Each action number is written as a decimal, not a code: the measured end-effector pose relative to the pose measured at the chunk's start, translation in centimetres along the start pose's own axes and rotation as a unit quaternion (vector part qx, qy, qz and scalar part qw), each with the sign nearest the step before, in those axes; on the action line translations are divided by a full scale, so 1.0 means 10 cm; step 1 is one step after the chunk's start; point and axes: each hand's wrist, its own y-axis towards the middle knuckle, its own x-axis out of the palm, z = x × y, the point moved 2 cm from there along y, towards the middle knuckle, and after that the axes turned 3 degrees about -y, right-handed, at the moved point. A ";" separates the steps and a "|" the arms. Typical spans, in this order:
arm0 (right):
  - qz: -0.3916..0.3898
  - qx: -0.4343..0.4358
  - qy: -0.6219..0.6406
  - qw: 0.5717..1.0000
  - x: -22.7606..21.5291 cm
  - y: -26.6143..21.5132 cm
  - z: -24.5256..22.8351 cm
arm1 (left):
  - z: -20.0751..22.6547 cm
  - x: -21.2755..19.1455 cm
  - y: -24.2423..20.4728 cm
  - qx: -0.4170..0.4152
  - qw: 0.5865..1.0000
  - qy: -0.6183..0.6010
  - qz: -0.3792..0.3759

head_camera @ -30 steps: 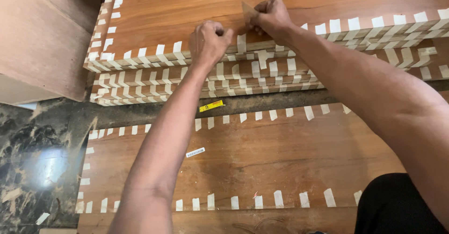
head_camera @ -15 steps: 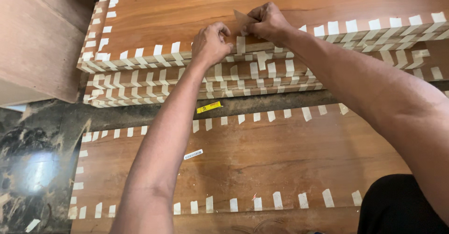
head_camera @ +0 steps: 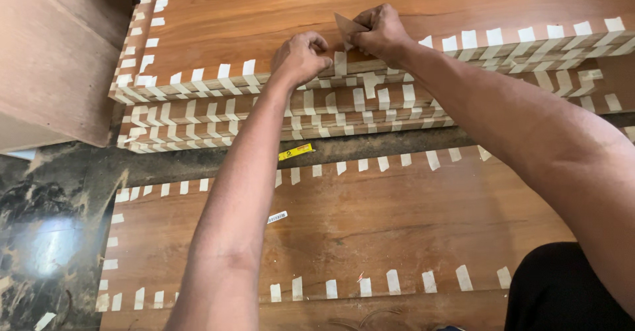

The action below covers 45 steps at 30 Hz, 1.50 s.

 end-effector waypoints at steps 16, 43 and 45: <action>-0.008 0.019 0.010 1.000 0.00 -0.01 -0.06 | 0.04 -0.01 -0.01 -0.006 1.000 0.024 -0.014; 0.000 0.026 0.040 0.999 0.08 -0.03 -0.13 | 0.04 -0.03 -0.03 -0.019 0.999 0.013 -0.022; -0.014 0.038 0.023 0.999 0.07 -0.05 -0.15 | 0.00 -0.01 -0.01 -0.014 1.000 0.018 -0.014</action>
